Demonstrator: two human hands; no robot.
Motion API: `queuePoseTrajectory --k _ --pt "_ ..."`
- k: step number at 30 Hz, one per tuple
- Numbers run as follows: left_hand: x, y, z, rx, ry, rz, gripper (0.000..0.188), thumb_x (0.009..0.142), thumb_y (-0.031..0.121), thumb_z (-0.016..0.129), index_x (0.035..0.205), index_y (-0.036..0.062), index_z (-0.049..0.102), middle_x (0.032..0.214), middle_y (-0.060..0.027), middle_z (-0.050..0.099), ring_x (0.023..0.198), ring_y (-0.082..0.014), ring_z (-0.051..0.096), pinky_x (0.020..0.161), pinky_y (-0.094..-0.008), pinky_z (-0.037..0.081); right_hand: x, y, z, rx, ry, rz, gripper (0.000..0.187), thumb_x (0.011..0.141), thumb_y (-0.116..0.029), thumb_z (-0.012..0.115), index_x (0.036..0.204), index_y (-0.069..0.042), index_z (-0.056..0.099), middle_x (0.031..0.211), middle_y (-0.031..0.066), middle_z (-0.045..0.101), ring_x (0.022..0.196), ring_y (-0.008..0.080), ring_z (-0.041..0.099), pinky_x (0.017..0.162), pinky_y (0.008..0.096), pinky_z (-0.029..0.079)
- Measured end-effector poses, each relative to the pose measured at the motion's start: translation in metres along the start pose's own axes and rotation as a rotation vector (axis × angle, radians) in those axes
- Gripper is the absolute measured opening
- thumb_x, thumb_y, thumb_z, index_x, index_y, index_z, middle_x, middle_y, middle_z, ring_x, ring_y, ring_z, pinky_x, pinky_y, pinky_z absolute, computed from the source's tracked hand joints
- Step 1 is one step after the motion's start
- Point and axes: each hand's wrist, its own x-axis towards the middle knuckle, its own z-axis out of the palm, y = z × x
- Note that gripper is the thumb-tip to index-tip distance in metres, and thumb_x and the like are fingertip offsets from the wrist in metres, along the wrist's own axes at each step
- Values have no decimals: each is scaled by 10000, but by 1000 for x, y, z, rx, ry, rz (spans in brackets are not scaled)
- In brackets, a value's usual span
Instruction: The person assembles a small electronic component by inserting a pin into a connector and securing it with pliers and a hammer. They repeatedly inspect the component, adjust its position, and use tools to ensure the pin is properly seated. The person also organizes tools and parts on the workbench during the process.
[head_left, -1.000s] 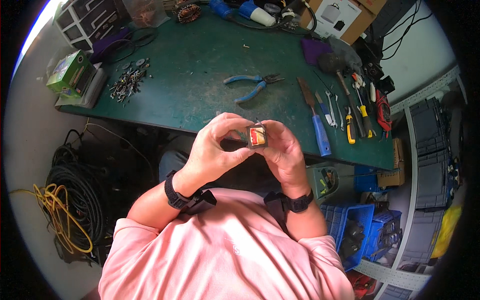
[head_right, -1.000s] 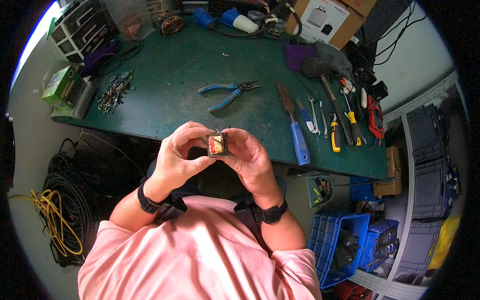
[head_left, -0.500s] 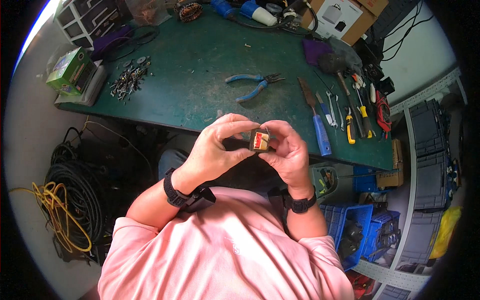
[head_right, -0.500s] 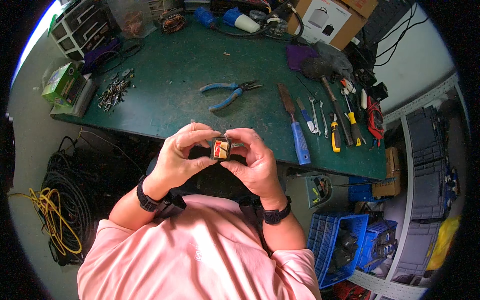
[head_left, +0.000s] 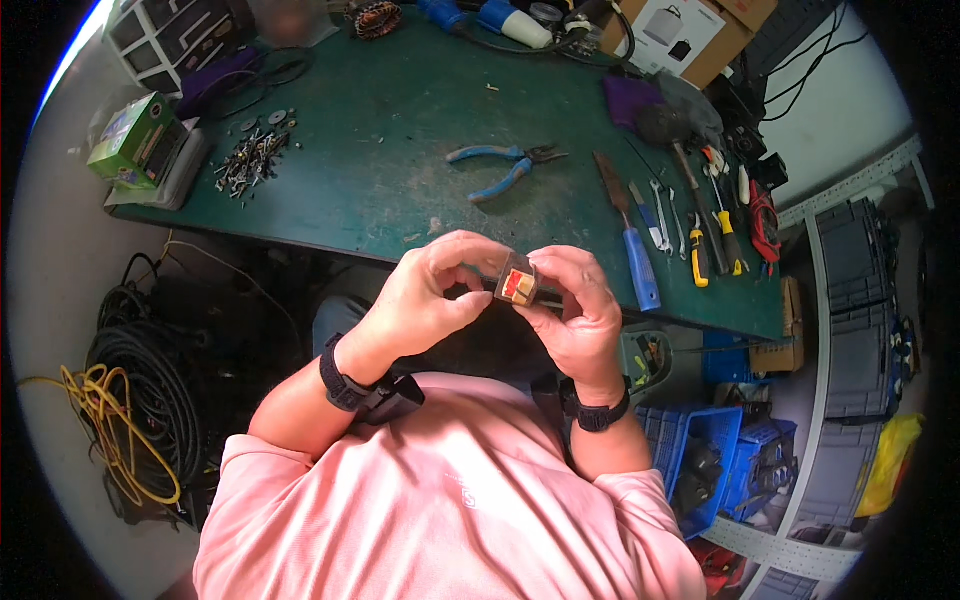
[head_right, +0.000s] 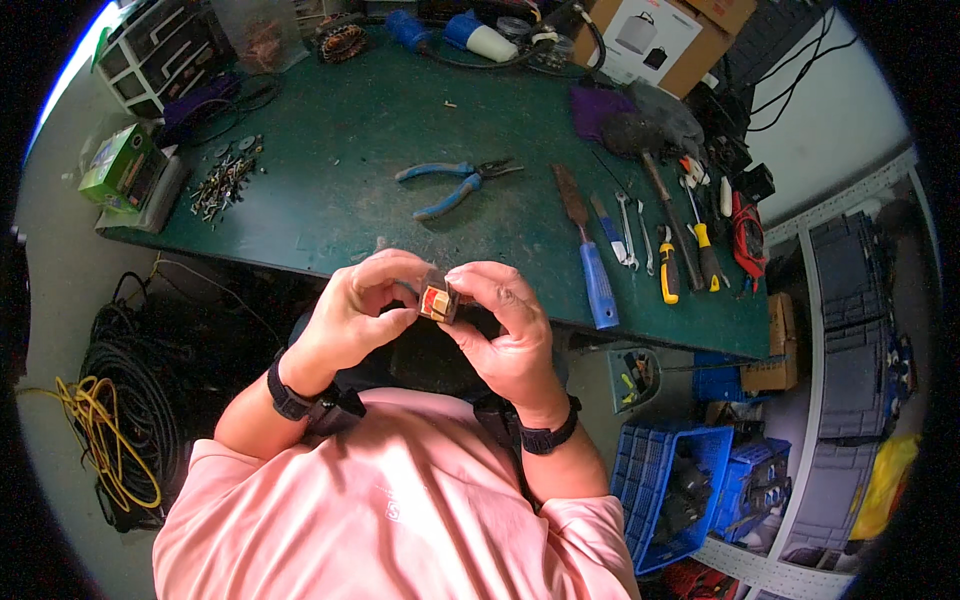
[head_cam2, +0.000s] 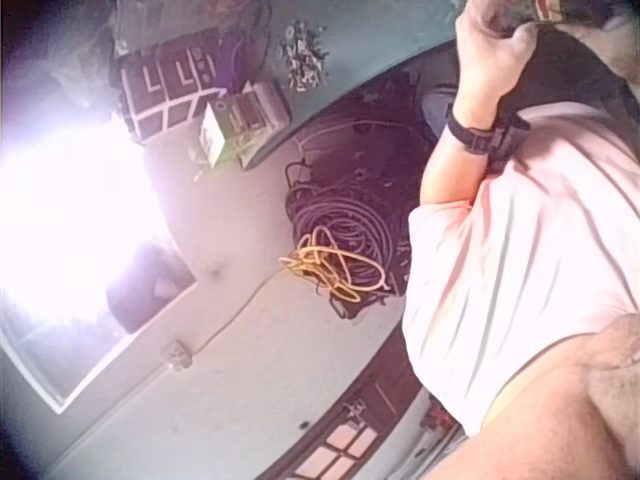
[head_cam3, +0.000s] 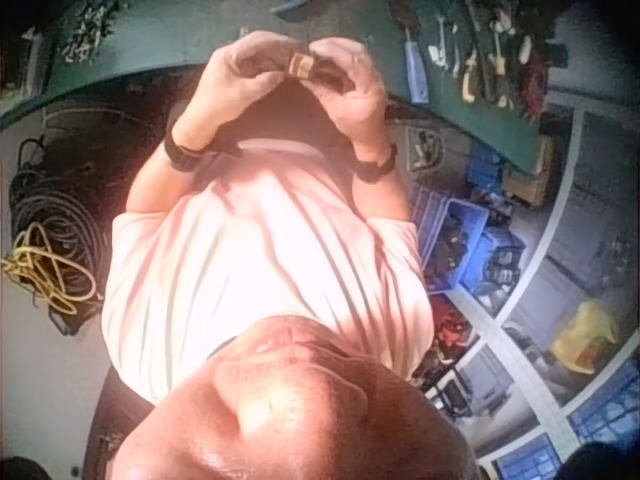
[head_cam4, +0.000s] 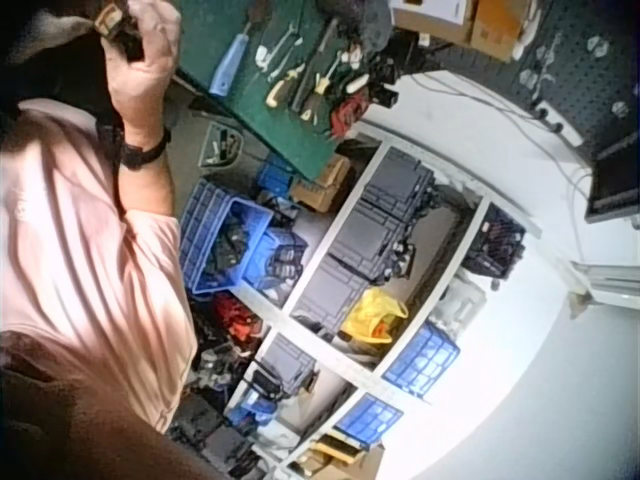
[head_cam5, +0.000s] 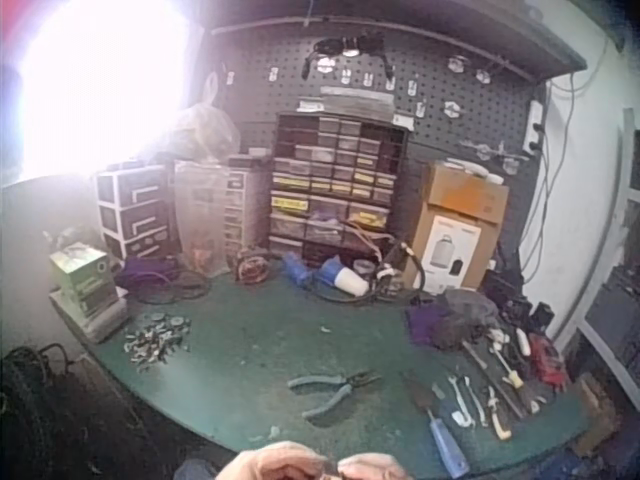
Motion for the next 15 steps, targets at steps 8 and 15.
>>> queuePoseTrajectory --k 8,15 --pt "-2 -2 -2 -103 52 -31 229 841 -16 694 1064 -36 648 992 -69 661 916 -122 628 813 -257 522 3 -5 3 -96 -20 -75 433 715 104 747 1094 -94 677 1142 98 590 970 208 630 830 297 522" --pt "-1 -1 -5 65 37 166 165 820 -10 721 969 -23 651 969 -93 633 902 -164 612 811 -283 500 0 -7 4 -210 -33 -199 472 745 143 708 1147 -100 673 1151 98 556 936 179 624 796 263 525"
